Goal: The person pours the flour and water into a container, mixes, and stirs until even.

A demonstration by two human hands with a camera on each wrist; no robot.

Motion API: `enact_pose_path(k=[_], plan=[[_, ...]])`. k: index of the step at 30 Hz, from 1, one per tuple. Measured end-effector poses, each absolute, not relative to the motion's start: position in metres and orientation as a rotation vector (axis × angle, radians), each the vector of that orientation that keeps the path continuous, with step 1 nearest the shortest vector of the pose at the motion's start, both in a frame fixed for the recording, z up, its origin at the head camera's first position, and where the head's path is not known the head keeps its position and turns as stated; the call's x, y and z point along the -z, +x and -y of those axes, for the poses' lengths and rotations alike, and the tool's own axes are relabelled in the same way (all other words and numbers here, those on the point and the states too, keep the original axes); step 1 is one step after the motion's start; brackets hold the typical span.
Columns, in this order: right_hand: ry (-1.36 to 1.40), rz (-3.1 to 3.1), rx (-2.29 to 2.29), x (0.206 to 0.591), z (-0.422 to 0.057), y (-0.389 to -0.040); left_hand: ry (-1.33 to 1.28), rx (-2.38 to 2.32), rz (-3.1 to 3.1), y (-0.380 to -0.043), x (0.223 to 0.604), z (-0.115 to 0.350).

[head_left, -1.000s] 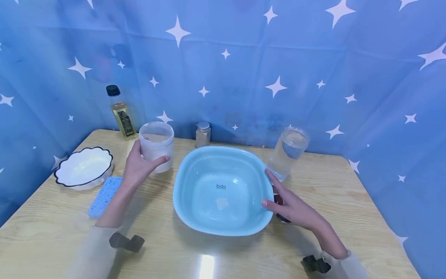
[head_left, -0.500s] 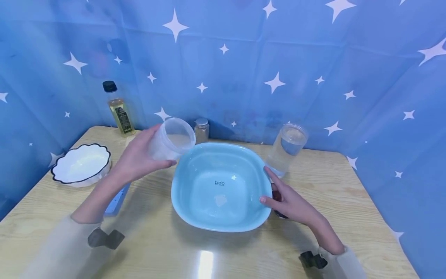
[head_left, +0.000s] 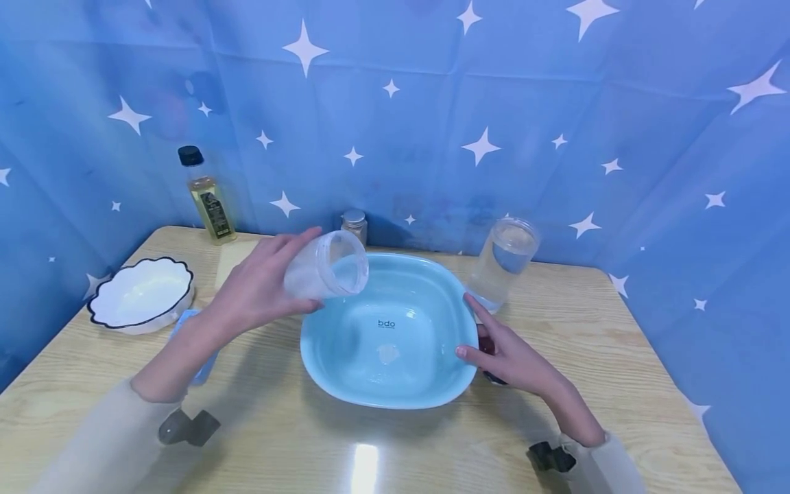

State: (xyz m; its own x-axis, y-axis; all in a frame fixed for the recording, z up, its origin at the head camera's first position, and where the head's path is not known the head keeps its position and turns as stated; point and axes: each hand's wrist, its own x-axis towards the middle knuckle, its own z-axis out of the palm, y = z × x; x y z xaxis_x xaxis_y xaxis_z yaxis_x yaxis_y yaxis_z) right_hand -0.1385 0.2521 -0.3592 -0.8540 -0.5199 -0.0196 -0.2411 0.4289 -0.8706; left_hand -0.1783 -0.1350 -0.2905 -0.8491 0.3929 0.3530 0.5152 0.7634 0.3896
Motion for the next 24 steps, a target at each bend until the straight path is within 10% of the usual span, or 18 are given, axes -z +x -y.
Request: enact_pose_path(k=[24], plan=[[-0.677,-2.410,1.337,0.356,-0.255,-0.137,-1.011,0.278,2.594,-0.179,0.279,0.106]])
